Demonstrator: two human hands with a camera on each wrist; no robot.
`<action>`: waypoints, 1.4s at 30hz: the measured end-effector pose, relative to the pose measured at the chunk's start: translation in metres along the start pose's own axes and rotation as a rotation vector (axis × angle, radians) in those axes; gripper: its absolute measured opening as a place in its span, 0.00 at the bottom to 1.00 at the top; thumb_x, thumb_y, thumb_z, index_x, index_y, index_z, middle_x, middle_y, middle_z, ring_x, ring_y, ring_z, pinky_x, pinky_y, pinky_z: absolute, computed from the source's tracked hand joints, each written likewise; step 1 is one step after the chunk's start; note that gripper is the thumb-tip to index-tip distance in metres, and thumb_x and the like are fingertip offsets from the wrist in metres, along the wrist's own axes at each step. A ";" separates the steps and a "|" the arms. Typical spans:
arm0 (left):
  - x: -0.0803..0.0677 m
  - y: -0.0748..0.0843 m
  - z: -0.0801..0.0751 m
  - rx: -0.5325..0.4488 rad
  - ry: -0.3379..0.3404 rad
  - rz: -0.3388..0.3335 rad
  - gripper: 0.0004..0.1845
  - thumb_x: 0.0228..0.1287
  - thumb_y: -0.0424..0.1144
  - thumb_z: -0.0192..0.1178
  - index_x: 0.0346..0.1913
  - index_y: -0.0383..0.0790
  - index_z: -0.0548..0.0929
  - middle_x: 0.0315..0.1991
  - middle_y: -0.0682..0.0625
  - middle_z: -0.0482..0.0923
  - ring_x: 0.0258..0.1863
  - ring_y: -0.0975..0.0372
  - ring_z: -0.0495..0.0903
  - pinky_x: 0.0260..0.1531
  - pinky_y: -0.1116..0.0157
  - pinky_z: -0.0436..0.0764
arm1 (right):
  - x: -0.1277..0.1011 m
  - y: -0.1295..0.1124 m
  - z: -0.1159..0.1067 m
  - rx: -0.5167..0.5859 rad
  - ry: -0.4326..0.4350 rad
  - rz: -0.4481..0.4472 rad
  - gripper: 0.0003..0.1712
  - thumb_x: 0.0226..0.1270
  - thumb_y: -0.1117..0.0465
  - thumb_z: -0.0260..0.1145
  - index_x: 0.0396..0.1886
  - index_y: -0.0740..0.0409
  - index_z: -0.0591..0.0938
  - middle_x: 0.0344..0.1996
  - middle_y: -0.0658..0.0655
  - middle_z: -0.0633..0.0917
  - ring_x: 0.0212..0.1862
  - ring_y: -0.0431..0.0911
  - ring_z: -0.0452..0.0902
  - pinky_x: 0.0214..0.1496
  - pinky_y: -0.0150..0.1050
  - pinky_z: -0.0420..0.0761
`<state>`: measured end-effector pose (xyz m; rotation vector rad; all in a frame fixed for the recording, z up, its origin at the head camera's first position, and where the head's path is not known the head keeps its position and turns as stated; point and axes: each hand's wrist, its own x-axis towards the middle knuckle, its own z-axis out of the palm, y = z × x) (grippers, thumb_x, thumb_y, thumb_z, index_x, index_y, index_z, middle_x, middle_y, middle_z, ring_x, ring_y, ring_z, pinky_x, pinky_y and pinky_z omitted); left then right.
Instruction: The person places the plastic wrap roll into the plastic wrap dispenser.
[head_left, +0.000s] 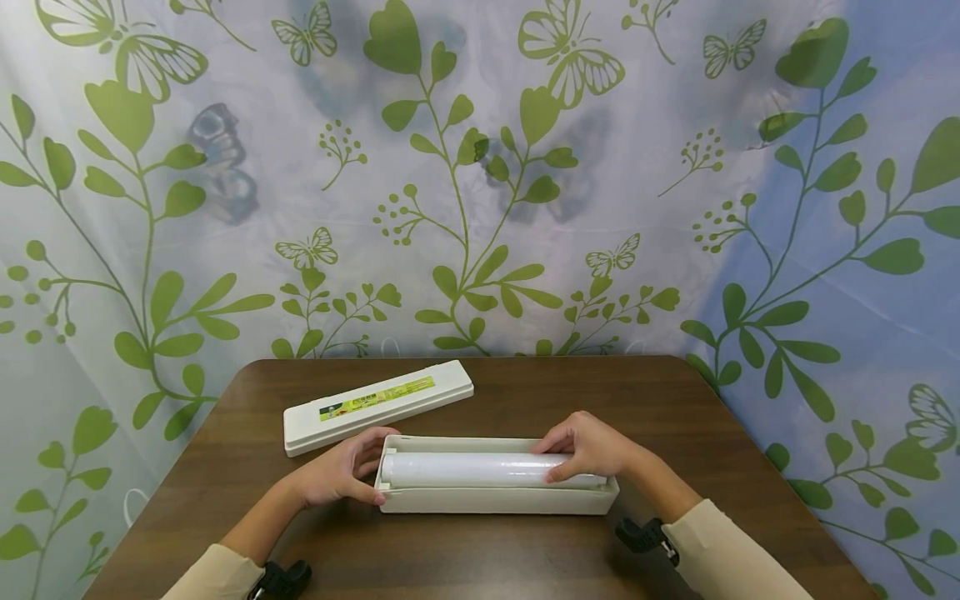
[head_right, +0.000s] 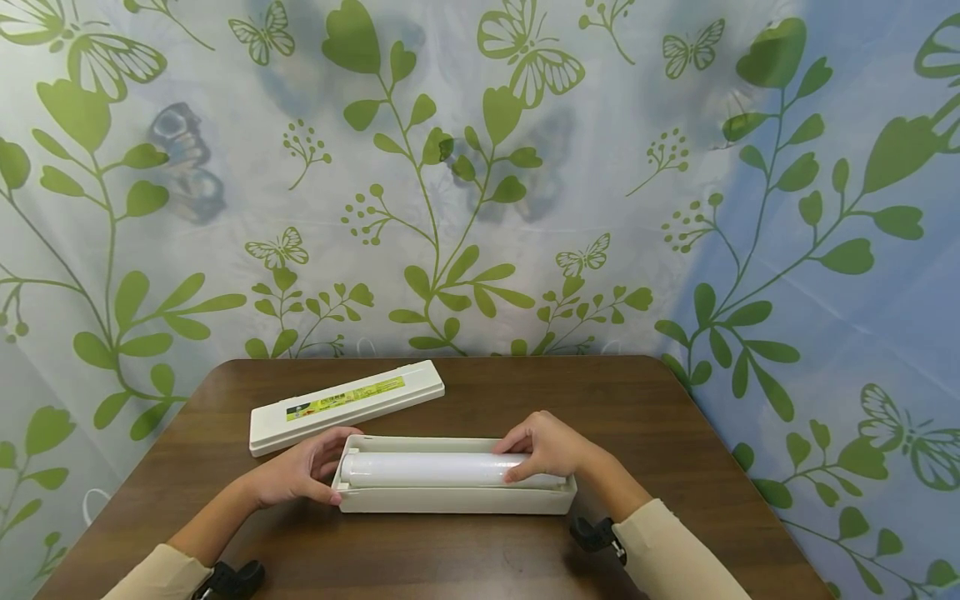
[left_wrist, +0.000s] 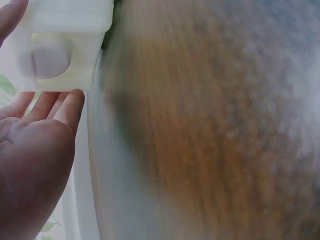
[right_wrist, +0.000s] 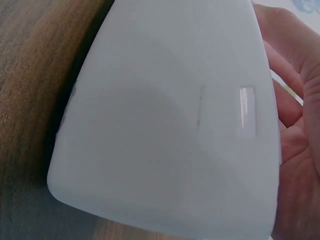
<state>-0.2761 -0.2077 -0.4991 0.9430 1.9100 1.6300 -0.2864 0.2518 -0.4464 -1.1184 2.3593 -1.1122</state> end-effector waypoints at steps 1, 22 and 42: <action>0.000 0.000 0.000 0.003 -0.001 0.001 0.47 0.56 0.28 0.74 0.74 0.28 0.57 0.71 0.28 0.61 0.68 0.66 0.71 0.67 0.74 0.71 | 0.000 0.000 0.000 -0.003 0.001 0.003 0.22 0.57 0.54 0.80 0.51 0.55 0.90 0.44 0.50 0.92 0.44 0.39 0.89 0.49 0.33 0.87; -0.001 0.004 0.000 0.019 -0.010 0.002 0.47 0.58 0.29 0.74 0.74 0.27 0.56 0.70 0.28 0.61 0.68 0.66 0.71 0.67 0.75 0.70 | -0.006 -0.001 0.005 -0.052 0.049 0.033 0.25 0.59 0.52 0.79 0.53 0.58 0.89 0.49 0.55 0.91 0.51 0.41 0.88 0.53 0.33 0.86; -0.002 0.004 0.001 0.003 0.000 -0.006 0.47 0.58 0.30 0.73 0.75 0.29 0.56 0.71 0.29 0.61 0.69 0.65 0.70 0.66 0.75 0.71 | -0.031 -0.001 -0.004 -0.054 0.240 0.009 0.23 0.62 0.51 0.77 0.54 0.56 0.88 0.51 0.57 0.90 0.52 0.49 0.88 0.55 0.38 0.86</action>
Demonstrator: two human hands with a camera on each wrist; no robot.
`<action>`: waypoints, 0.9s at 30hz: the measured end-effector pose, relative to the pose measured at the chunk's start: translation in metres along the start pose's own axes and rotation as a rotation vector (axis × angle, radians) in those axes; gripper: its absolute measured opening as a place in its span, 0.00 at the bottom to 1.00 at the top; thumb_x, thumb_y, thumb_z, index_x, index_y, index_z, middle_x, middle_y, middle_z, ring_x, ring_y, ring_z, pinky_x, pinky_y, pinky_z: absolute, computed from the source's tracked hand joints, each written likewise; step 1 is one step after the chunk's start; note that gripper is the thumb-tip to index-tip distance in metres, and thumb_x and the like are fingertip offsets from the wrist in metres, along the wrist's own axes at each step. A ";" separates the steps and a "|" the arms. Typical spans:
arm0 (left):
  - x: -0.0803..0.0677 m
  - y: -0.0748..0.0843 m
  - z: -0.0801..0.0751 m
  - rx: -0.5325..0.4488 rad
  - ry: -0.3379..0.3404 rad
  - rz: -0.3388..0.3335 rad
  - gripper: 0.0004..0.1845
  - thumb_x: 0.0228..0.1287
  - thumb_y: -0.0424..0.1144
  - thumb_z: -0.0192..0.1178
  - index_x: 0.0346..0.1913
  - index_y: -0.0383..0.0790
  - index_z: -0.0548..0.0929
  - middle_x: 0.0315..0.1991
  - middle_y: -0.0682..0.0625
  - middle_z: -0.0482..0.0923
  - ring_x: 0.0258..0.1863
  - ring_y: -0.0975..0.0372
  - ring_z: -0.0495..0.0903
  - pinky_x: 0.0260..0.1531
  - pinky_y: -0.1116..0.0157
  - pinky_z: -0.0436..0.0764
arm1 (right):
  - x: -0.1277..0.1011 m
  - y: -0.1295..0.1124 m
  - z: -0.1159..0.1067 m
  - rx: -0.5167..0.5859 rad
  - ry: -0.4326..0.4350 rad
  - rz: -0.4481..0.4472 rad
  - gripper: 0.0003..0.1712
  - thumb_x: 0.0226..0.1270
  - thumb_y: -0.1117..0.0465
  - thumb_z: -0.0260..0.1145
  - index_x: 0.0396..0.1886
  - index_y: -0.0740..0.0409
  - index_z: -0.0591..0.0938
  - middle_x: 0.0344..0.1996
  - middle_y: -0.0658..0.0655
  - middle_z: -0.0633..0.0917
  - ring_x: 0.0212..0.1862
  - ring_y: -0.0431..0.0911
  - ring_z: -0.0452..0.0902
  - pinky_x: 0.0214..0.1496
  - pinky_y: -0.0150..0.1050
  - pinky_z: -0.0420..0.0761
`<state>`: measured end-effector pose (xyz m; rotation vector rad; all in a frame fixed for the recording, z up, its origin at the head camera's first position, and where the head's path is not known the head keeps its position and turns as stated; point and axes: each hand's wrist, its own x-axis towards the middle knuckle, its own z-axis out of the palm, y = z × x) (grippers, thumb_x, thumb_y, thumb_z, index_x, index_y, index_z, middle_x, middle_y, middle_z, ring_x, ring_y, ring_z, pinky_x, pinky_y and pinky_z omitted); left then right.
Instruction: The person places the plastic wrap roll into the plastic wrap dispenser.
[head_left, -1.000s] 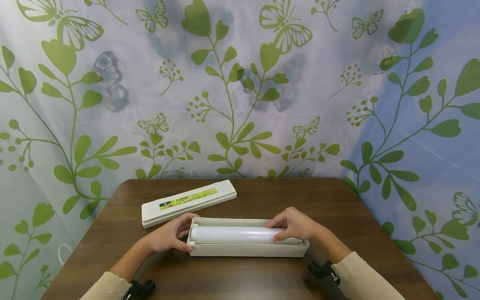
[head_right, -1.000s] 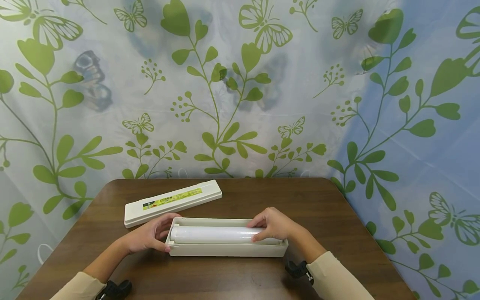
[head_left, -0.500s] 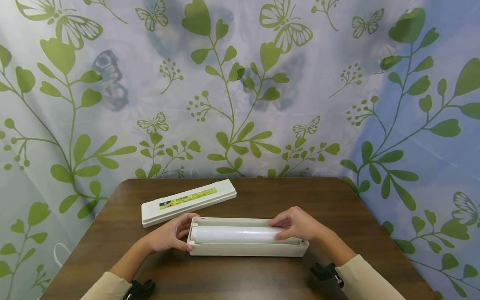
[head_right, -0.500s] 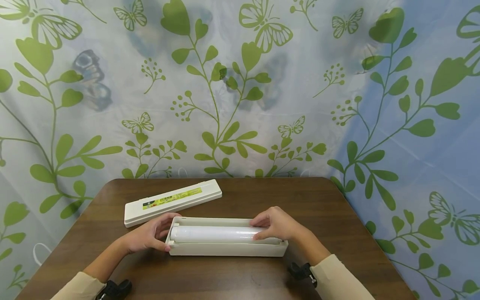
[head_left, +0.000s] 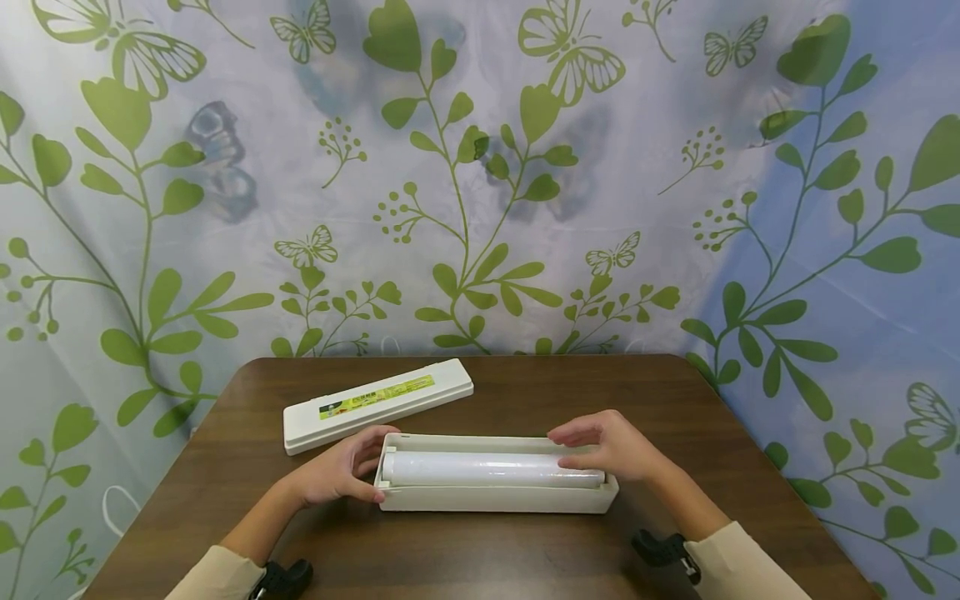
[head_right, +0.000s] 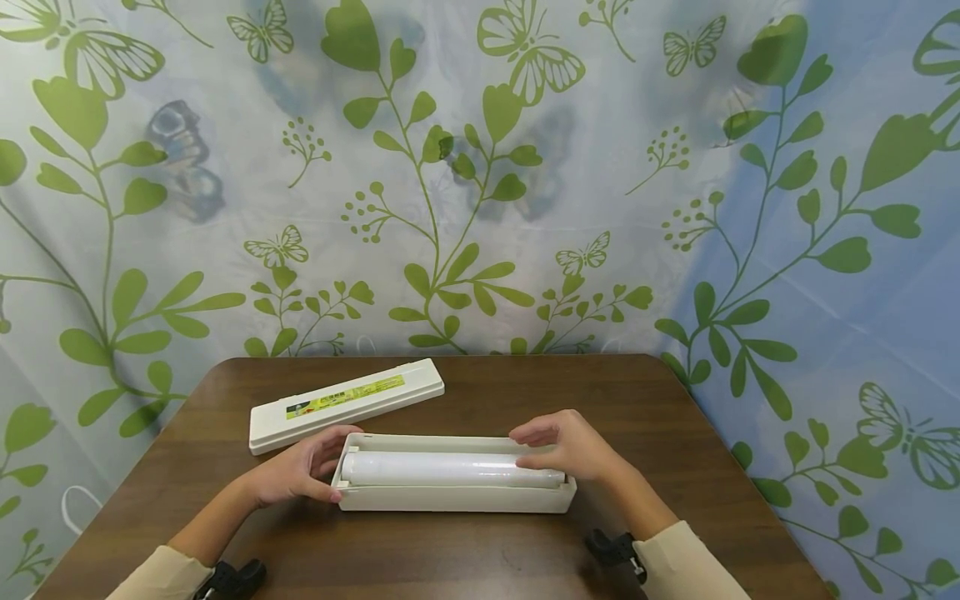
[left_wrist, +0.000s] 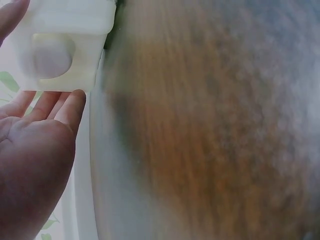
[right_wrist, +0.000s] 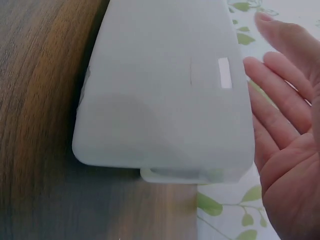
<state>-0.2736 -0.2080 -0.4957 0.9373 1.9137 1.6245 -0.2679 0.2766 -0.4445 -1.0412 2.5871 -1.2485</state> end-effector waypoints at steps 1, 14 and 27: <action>0.000 0.000 0.000 -0.004 0.001 -0.001 0.47 0.58 0.30 0.73 0.75 0.30 0.56 0.72 0.29 0.60 0.69 0.65 0.70 0.66 0.74 0.71 | -0.001 0.001 -0.001 0.008 0.022 -0.012 0.22 0.62 0.52 0.77 0.54 0.57 0.88 0.51 0.58 0.90 0.52 0.49 0.88 0.55 0.39 0.86; 0.000 -0.004 0.000 -0.011 0.009 0.010 0.47 0.58 0.29 0.73 0.75 0.30 0.56 0.72 0.29 0.60 0.68 0.67 0.71 0.66 0.74 0.72 | -0.019 0.015 -0.004 0.086 0.238 -0.065 0.20 0.63 0.66 0.75 0.54 0.63 0.86 0.51 0.67 0.88 0.53 0.51 0.88 0.55 0.38 0.86; -0.001 -0.004 0.001 -0.018 0.013 -0.001 0.48 0.58 0.28 0.73 0.76 0.30 0.54 0.72 0.29 0.59 0.70 0.66 0.69 0.66 0.75 0.71 | -0.041 0.037 0.000 0.370 0.363 -0.053 0.20 0.65 0.76 0.69 0.57 0.76 0.81 0.55 0.70 0.85 0.57 0.41 0.85 0.58 0.34 0.84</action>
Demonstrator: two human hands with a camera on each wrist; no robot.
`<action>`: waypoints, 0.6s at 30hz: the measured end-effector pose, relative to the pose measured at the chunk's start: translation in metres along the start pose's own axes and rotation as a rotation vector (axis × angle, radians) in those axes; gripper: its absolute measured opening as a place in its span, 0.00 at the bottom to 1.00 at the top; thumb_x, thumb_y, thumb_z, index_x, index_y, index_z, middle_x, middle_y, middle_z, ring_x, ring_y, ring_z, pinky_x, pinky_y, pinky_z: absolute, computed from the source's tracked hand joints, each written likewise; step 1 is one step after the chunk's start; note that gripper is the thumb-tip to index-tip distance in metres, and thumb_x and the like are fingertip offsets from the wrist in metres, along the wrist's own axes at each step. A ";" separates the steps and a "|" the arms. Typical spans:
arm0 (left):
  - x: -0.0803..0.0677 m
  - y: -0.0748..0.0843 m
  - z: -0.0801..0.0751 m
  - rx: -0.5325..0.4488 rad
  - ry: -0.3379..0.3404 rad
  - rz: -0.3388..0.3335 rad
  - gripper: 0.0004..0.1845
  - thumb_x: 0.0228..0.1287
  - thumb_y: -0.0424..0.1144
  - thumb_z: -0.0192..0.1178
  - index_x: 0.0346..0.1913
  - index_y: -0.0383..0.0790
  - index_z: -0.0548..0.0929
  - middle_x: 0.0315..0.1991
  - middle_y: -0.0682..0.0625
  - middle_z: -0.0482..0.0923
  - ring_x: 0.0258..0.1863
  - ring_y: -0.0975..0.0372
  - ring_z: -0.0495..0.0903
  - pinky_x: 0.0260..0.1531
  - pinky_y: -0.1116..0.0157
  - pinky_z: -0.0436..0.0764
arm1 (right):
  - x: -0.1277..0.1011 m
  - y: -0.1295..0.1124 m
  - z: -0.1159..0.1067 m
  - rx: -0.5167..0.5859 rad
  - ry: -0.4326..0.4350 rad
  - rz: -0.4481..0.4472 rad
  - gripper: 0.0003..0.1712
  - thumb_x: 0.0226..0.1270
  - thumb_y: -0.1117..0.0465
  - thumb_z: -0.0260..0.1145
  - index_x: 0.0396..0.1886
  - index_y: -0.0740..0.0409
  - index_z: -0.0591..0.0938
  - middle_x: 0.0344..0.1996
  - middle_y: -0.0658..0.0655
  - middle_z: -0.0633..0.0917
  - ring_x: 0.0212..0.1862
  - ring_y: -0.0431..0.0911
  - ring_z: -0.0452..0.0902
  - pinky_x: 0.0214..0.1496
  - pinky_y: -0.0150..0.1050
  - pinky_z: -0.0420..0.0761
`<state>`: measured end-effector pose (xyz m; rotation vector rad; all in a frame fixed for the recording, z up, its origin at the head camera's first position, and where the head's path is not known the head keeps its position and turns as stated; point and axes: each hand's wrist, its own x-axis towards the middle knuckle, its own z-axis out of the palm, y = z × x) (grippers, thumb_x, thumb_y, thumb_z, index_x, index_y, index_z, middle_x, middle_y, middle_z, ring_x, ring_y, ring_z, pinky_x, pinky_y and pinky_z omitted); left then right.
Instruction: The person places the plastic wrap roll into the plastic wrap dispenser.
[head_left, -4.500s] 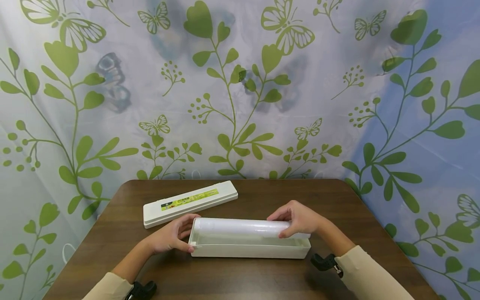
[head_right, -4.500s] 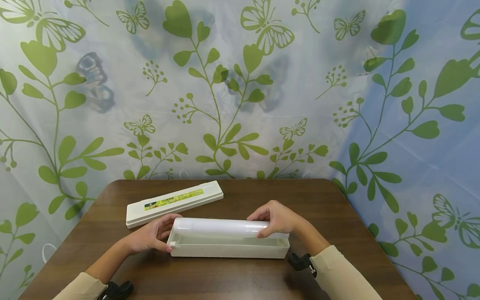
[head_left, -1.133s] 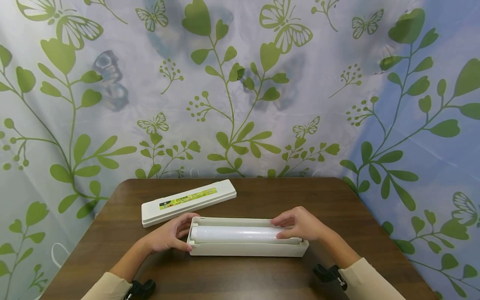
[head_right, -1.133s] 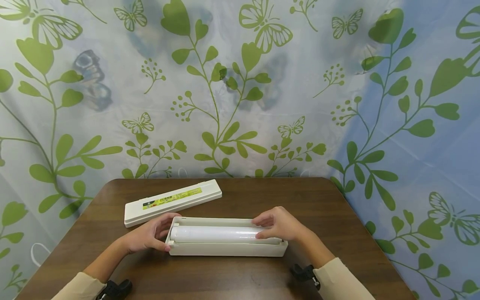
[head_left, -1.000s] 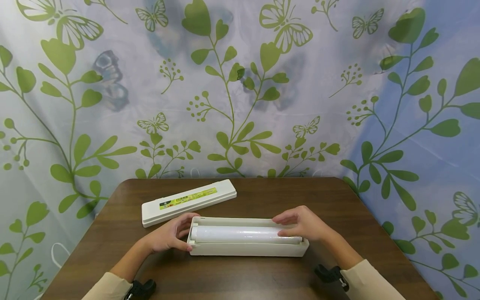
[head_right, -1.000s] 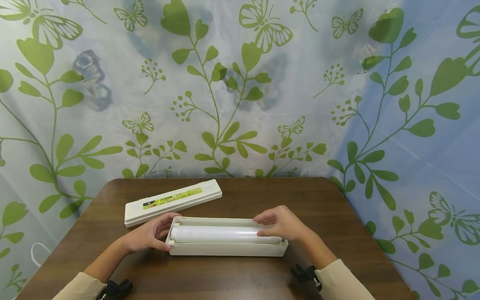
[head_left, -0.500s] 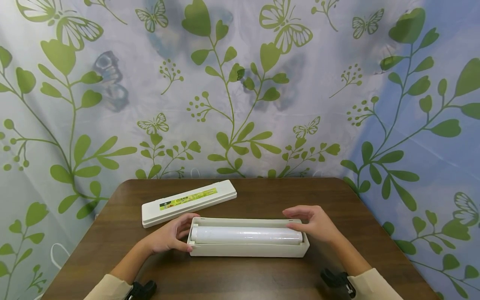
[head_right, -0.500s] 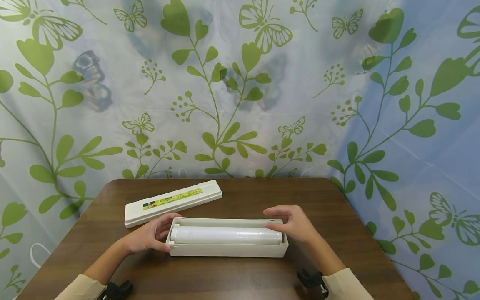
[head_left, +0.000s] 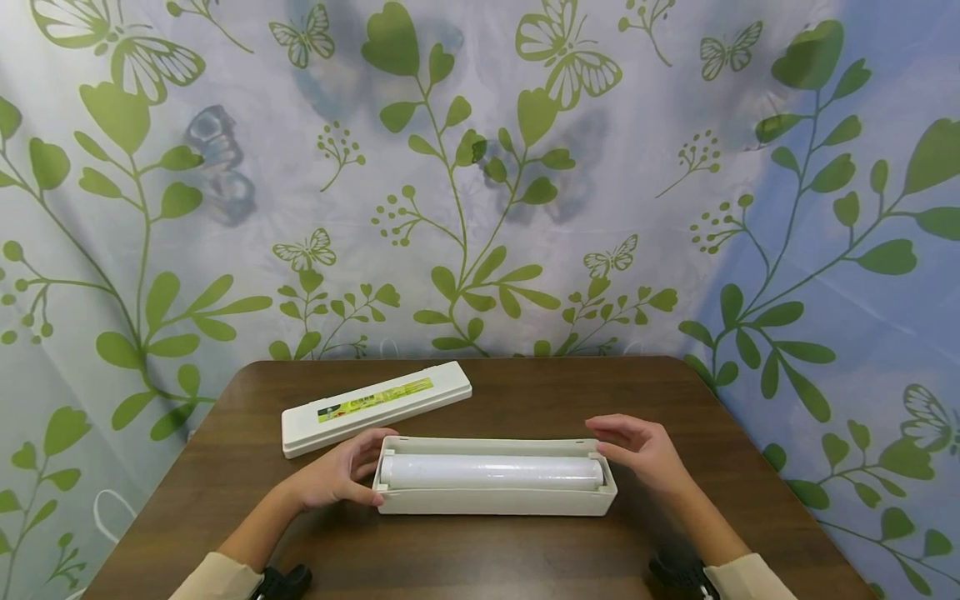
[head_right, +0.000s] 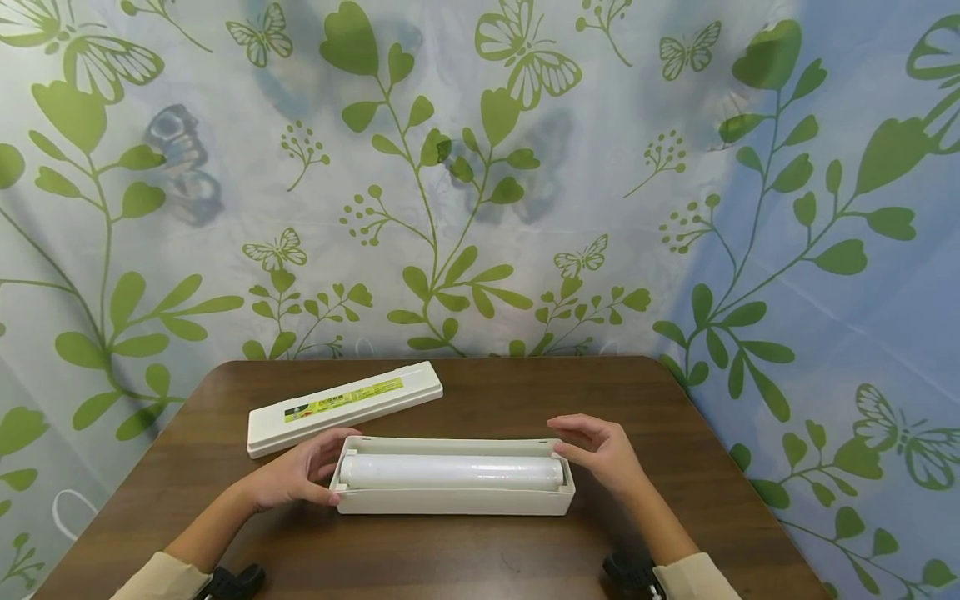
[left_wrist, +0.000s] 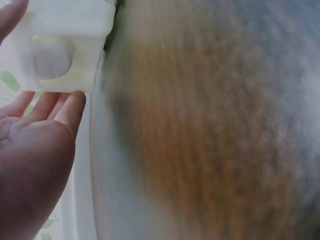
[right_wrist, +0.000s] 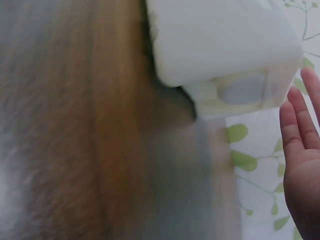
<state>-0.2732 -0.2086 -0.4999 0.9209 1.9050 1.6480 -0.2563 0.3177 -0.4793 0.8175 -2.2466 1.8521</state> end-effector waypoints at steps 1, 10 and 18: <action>0.000 0.000 0.000 -0.001 -0.001 -0.001 0.48 0.58 0.28 0.73 0.76 0.30 0.54 0.72 0.29 0.59 0.70 0.65 0.69 0.66 0.75 0.71 | -0.002 0.002 -0.001 0.001 0.008 0.005 0.21 0.65 0.76 0.69 0.57 0.75 0.81 0.55 0.67 0.86 0.58 0.41 0.84 0.58 0.34 0.84; -0.001 0.001 0.000 -0.012 0.007 0.001 0.49 0.58 0.28 0.73 0.76 0.29 0.53 0.73 0.28 0.59 0.69 0.67 0.70 0.67 0.76 0.70 | -0.012 0.012 -0.010 0.017 -0.026 0.042 0.25 0.66 0.76 0.67 0.62 0.77 0.76 0.60 0.57 0.85 0.64 0.45 0.81 0.64 0.34 0.80; -0.001 -0.001 0.000 -0.026 0.008 -0.003 0.50 0.58 0.28 0.72 0.77 0.29 0.52 0.74 0.29 0.58 0.70 0.66 0.69 0.67 0.75 0.70 | -0.022 0.022 -0.019 0.045 -0.143 0.147 0.32 0.69 0.75 0.64 0.70 0.75 0.67 0.68 0.54 0.78 0.66 0.39 0.78 0.65 0.31 0.78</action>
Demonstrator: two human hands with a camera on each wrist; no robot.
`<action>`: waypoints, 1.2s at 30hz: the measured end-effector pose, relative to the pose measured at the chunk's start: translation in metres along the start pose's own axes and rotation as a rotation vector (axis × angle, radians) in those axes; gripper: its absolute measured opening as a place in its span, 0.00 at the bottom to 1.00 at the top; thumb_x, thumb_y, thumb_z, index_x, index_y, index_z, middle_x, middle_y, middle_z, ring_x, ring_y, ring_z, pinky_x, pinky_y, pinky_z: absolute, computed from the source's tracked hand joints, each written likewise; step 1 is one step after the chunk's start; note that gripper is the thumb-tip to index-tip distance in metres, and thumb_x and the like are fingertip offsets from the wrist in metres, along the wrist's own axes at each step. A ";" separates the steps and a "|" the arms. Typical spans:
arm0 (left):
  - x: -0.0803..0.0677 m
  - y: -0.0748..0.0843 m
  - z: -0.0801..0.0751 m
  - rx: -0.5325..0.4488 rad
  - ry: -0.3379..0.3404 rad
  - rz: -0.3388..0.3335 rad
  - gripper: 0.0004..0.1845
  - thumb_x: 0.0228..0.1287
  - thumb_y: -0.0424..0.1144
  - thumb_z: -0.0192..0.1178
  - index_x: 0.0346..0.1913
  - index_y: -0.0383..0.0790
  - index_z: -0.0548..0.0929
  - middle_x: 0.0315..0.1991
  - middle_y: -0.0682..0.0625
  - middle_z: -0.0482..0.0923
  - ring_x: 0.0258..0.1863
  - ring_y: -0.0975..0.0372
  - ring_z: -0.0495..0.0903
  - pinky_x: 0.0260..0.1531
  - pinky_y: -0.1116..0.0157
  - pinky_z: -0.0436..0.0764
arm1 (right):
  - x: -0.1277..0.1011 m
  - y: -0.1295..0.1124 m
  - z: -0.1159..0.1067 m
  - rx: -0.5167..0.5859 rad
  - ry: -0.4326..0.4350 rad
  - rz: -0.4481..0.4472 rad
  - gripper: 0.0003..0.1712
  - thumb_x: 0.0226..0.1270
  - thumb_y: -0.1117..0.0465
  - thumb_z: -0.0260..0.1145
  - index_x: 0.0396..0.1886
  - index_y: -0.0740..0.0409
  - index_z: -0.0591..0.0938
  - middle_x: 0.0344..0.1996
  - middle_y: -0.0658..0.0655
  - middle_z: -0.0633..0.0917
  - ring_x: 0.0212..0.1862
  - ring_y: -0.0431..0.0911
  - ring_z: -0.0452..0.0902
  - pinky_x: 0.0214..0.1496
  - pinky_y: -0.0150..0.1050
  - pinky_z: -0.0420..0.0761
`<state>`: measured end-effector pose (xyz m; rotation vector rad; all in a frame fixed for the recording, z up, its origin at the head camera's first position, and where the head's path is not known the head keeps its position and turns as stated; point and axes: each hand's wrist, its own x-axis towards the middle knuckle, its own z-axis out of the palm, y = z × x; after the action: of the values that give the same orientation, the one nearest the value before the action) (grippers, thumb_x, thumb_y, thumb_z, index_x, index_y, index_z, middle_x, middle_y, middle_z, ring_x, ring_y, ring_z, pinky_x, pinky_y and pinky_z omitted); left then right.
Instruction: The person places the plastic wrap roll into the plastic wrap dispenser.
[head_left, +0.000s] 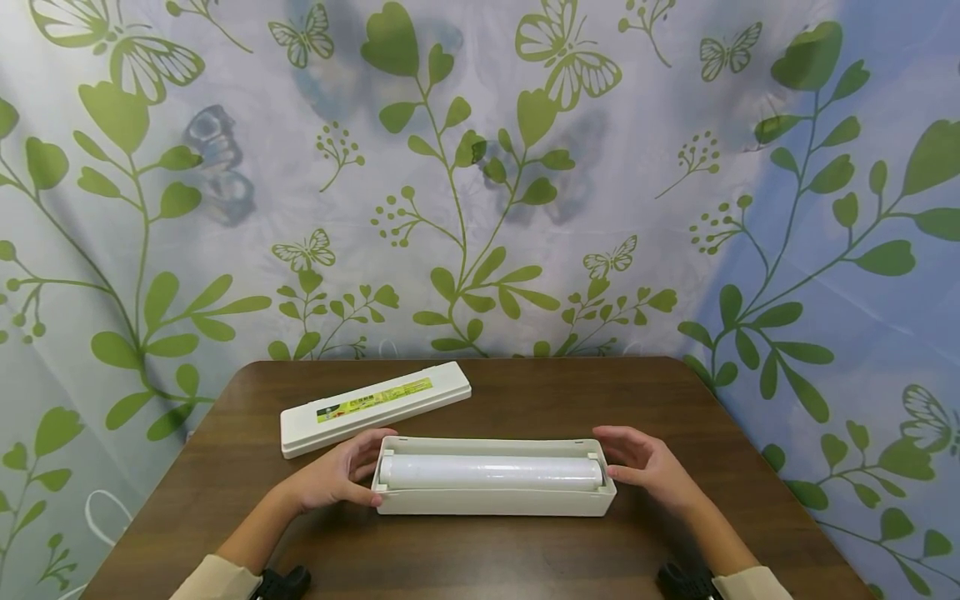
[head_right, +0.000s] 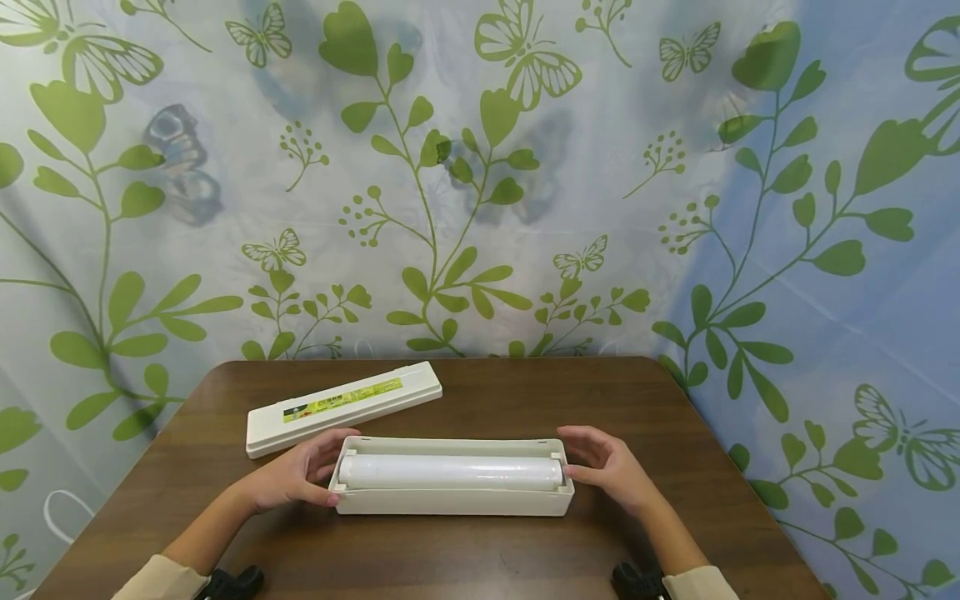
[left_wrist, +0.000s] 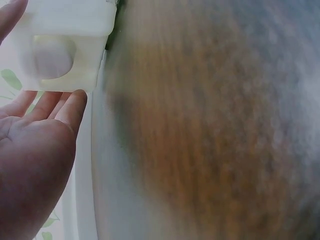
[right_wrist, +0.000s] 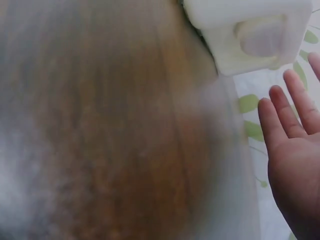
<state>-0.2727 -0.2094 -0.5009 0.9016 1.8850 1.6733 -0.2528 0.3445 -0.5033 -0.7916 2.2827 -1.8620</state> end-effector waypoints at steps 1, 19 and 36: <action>0.000 0.000 0.000 -0.001 0.000 0.000 0.50 0.58 0.28 0.72 0.77 0.28 0.52 0.74 0.28 0.58 0.71 0.66 0.69 0.67 0.75 0.70 | -0.001 0.001 0.000 0.011 -0.021 0.000 0.33 0.69 0.75 0.64 0.71 0.76 0.66 0.70 0.58 0.77 0.67 0.39 0.77 0.66 0.31 0.77; -0.008 0.003 0.000 -0.002 0.021 0.011 0.53 0.58 0.27 0.73 0.78 0.25 0.47 0.77 0.27 0.52 0.77 0.46 0.59 0.67 0.76 0.69 | 0.000 0.006 0.002 0.123 -0.170 0.054 0.50 0.62 0.72 0.71 0.78 0.71 0.54 0.73 0.43 0.70 0.72 0.34 0.67 0.70 0.25 0.70; -0.028 0.007 -0.012 0.028 0.140 0.057 0.48 0.64 0.25 0.67 0.79 0.27 0.48 0.75 0.31 0.57 0.74 0.67 0.66 0.69 0.74 0.69 | 0.002 0.001 0.006 0.076 -0.193 0.107 0.59 0.57 0.68 0.77 0.80 0.70 0.49 0.78 0.78 0.52 0.73 0.29 0.64 0.68 0.25 0.71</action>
<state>-0.2612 -0.2381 -0.4942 0.8771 1.9959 1.7904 -0.2526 0.3388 -0.5047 -0.7848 2.0829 -1.7339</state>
